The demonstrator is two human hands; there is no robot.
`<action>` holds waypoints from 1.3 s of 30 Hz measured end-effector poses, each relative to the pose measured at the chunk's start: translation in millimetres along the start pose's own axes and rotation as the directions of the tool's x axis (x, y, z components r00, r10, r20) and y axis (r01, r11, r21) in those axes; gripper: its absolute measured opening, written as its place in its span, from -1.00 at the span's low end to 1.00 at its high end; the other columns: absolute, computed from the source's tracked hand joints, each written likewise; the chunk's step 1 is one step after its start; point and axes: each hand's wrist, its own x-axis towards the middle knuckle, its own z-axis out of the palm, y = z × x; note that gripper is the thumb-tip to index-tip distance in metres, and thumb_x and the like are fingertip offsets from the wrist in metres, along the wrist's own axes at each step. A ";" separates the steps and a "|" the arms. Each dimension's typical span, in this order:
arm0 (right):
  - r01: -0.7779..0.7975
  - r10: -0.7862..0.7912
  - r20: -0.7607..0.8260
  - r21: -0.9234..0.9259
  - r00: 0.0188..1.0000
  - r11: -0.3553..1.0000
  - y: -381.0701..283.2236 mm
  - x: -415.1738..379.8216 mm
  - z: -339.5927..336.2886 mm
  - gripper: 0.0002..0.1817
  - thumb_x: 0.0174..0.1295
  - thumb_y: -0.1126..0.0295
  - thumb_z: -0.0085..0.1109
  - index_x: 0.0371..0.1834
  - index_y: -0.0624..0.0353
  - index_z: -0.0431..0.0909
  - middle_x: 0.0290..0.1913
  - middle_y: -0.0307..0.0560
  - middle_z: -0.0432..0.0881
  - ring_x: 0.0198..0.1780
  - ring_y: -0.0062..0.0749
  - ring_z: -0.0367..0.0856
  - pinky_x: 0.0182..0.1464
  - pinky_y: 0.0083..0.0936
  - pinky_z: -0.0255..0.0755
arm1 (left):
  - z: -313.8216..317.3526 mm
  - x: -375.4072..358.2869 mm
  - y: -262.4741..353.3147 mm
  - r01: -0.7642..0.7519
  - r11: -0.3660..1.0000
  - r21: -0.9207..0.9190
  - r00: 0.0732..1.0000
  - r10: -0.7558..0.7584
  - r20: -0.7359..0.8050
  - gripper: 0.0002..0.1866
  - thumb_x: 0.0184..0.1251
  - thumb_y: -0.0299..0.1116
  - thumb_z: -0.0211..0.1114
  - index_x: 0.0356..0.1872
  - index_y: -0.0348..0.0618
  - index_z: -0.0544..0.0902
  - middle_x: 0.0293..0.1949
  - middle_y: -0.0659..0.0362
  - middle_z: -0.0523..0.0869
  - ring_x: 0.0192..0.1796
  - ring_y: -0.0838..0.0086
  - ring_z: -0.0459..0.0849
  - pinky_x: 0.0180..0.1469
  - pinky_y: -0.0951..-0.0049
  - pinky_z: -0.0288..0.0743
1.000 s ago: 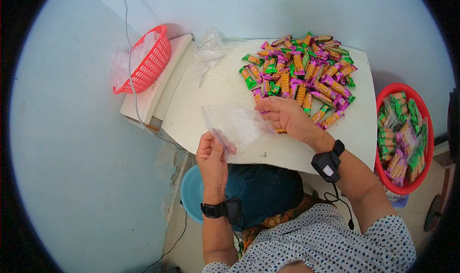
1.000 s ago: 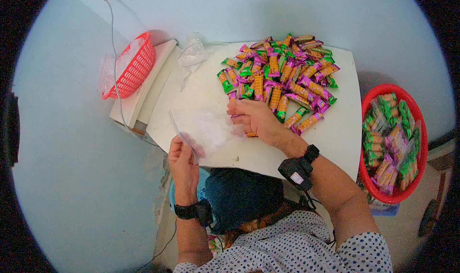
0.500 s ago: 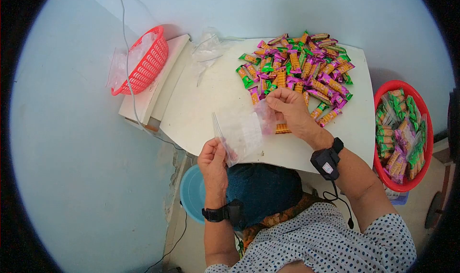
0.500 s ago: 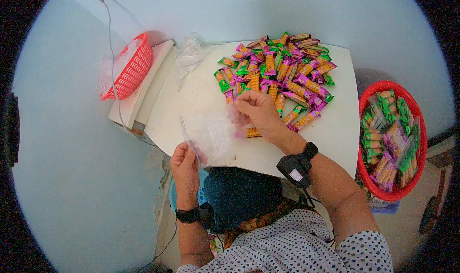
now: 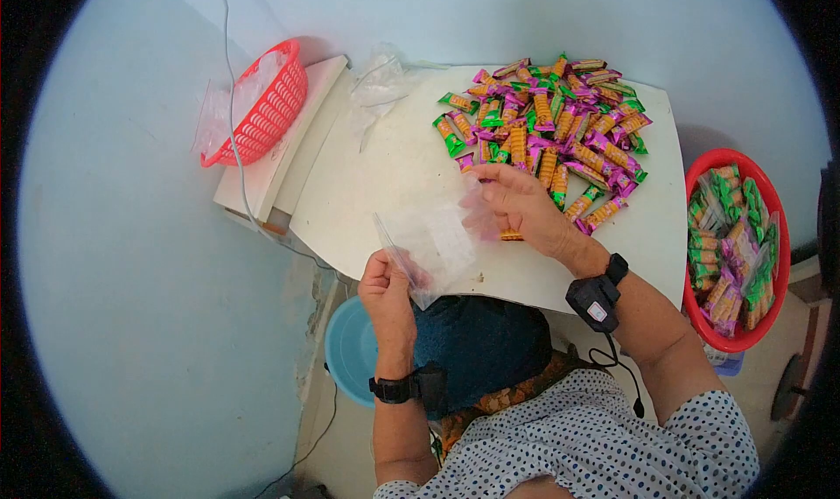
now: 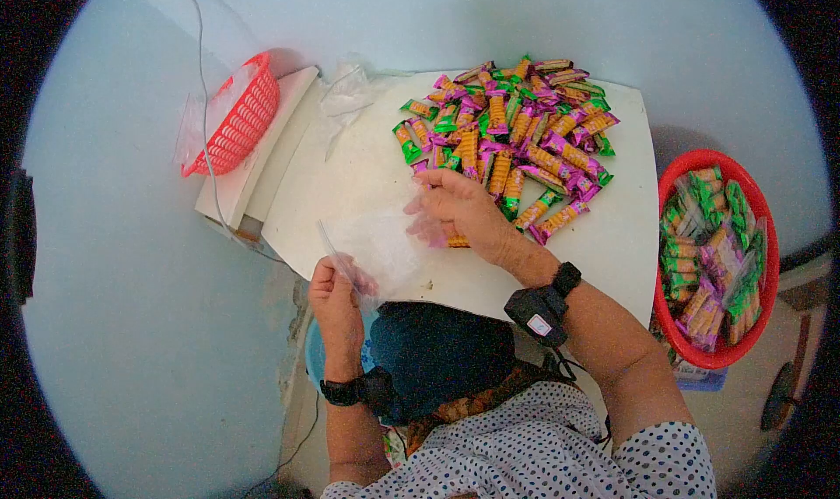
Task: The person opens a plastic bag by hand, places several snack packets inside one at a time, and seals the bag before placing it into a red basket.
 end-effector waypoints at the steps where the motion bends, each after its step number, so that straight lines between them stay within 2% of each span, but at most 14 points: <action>1: 0.024 -0.022 0.035 -0.063 0.999 0.998 3.6 1.4 -1.7 -0.67 0.39 0.42 0.19 0.16 0.27 0.50 -0.11 -0.05 0.70 -0.13 -0.44 0.74 -0.18 -0.55 0.64 | 0.4 0.4 0.9 -0.012 1.000 -0.004 1.000 0.012 -0.011 -0.86 0.53 -0.35 0.21 -0.11 -0.22 0.60 -0.42 0.27 0.62 -0.43 0.56 0.58 -0.34 0.46 0.56; 3: 0.079 -0.060 0.108 -0.183 0.992 0.980 14.2 4.6 -6.9 -0.67 0.37 0.42 0.21 0.15 0.28 0.50 -0.12 -0.03 0.71 -0.16 -0.44 0.75 -0.20 -0.54 0.64 | 2.5 0.4 5.0 -0.030 1.000 -0.007 0.999 0.030 -0.037 -0.85 0.54 -0.33 0.21 -0.11 -0.21 0.60 -0.43 0.27 0.61 -0.44 0.56 0.58 -0.35 0.46 0.55; 6: 0.076 -0.025 0.156 -0.331 0.987 0.940 14.8 3.8 -8.7 -0.74 0.37 0.42 0.22 0.05 0.29 0.55 -0.21 -0.06 0.73 -0.28 -0.49 0.75 -0.30 -0.58 0.62 | 3.7 0.9 10.0 -0.049 0.999 -0.014 0.996 0.048 -0.075 -0.83 0.55 -0.31 0.20 -0.11 -0.20 0.61 -0.45 0.27 0.61 -0.45 0.57 0.57 -0.39 0.49 0.49; 9: 0.029 -0.009 0.046 -0.442 0.999 0.896 2.4 -0.5 -4.8 -0.83 0.37 0.42 0.23 -0.08 0.27 0.59 -0.32 -0.12 0.73 -0.42 -0.55 0.71 -0.41 -0.61 0.58 | -1.8 2.4 8.5 -0.061 0.998 0.020 0.991 0.063 -0.117 -0.82 0.56 -0.30 0.19 -0.11 -0.20 0.63 -0.46 0.27 0.63 -0.49 0.60 0.55 -0.43 0.54 0.43; 12: 0.082 -0.073 0.038 -0.460 0.997 0.884 4.5 0.5 -5.5 -0.85 0.38 0.37 0.24 -0.15 0.24 0.62 -0.37 -0.16 0.72 -0.51 -0.60 0.66 -0.49 -0.62 0.54 | -2.3 2.0 7.5 -0.069 0.987 0.143 0.981 0.093 -0.170 -0.80 0.58 -0.30 0.16 -0.09 -0.21 0.65 -0.47 0.27 0.64 -0.51 0.62 0.53 -0.46 0.56 0.39; 15: 0.029 -0.028 0.009 -0.355 1.000 0.935 2.7 -2.3 -1.7 -0.80 0.41 0.29 0.22 -0.15 0.22 0.63 -0.39 -0.21 0.69 -0.50 -0.60 0.64 -0.48 -0.60 0.54 | -0.1 0.4 8.7 -0.079 0.979 0.189 0.986 0.104 -0.128 -0.77 0.59 -0.29 0.13 -0.06 -0.22 0.67 -0.49 0.28 0.65 -0.52 0.64 0.53 -0.46 0.58 0.40; 18: -0.051 0.046 -0.098 -0.044 0.994 0.998 7.3 2.8 1.2 -0.73 0.45 0.21 0.19 -0.18 0.23 0.64 -0.42 -0.24 0.66 -0.45 -0.60 0.63 -0.46 -0.59 0.54 | 1.5 -2.7 14.4 -0.059 0.985 0.164 0.998 0.062 -0.010 -0.75 0.60 -0.28 0.11 -0.02 -0.23 0.67 -0.49 0.29 0.64 -0.51 0.64 0.53 -0.46 0.59 0.40; 21: 0.083 -0.084 0.003 -0.232 0.996 0.969 10.0 4.2 -7.9 -0.70 0.46 0.17 0.17 -0.23 0.22 0.65 -0.44 -0.26 0.63 -0.42 -0.58 0.64 -0.40 -0.56 0.59 | -2.2 -4.3 13.6 -0.044 0.981 0.186 0.998 0.036 0.044 -0.73 0.61 -0.28 0.10 0.02 -0.24 0.67 -0.49 0.28 0.65 -0.51 0.64 0.54 -0.45 0.59 0.42; 26: 0.086 -0.105 -0.122 -0.148 0.987 0.985 8.0 4.0 -6.8 -0.67 0.47 0.14 0.16 -0.29 0.18 0.66 -0.45 -0.27 0.63 -0.49 -0.61 0.62 -0.44 -0.57 0.61 | -10.1 -5.0 3.7 -0.055 0.962 0.268 0.998 0.045 0.044 -0.75 0.58 -0.34 0.12 0.04 -0.26 0.66 -0.46 0.27 0.67 -0.48 0.64 0.57 -0.42 0.60 0.44; 30: 0.076 -0.095 -0.181 -0.111 0.979 0.991 8.5 3.4 -2.2 -0.65 0.48 0.12 0.15 -0.30 0.18 0.66 -0.46 -0.28 0.64 -0.53 -0.63 0.61 -0.51 -0.58 0.58 | 0.2 -9.4 4.6 -0.049 0.973 0.226 0.998 0.041 0.039 -0.80 0.51 -0.44 0.18 0.01 -0.29 0.66 -0.42 0.27 0.69 -0.45 0.65 0.60 -0.40 0.60 0.45; 33: 0.124 -0.149 -0.170 -0.149 0.974 0.981 10.1 4.0 -3.7 -0.65 0.47 0.11 0.16 -0.29 0.18 0.66 -0.45 -0.29 0.64 -0.51 -0.63 0.61 -0.51 -0.55 0.59 | -1.4 -10.5 2.7 -0.020 0.978 0.208 0.999 0.012 0.038 -0.82 0.49 -0.48 0.22 0.00 -0.31 0.65 -0.40 0.26 0.70 -0.41 0.67 0.61 -0.40 0.61 0.45; 35: 0.095 -0.125 -0.181 -0.169 0.975 0.981 9.1 3.1 -2.6 -0.66 0.48 0.11 0.16 -0.27 0.18 0.66 -0.44 -0.29 0.64 -0.50 -0.64 0.61 -0.47 -0.58 0.60 | -9.5 -9.5 -1.5 0.001 0.977 0.211 1.000 -0.007 0.028 -0.82 0.49 -0.48 0.24 0.00 -0.33 0.65 -0.35 0.28 0.71 -0.38 0.71 0.60 -0.39 0.65 0.43; 36: 0.079 -0.113 -0.188 -0.178 0.976 0.981 8.8 2.5 -2.4 -0.66 0.48 0.12 0.16 -0.26 0.18 0.66 -0.44 -0.29 0.64 -0.49 -0.65 0.61 -0.45 -0.59 0.60 | -11.2 -8.8 -0.1 -0.005 0.971 0.239 1.000 0.007 -0.009 -0.83 0.49 -0.47 0.25 -0.02 -0.32 0.66 -0.36 0.28 0.71 -0.38 0.71 0.60 -0.39 0.65 0.43; 39: 0.190 -0.230 -0.104 -0.296 0.968 0.936 14.8 7.0 -7.2 -0.67 0.49 0.15 0.13 -0.22 0.22 0.67 -0.45 -0.33 0.62 -0.46 -0.65 0.61 -0.40 -0.64 0.56 | -18.4 -5.1 10.0 -0.040 0.952 0.302 0.984 0.091 -0.156 -0.85 0.48 -0.45 0.26 -0.07 -0.30 0.70 -0.35 0.28 0.71 -0.40 0.70 0.59 -0.39 0.63 0.43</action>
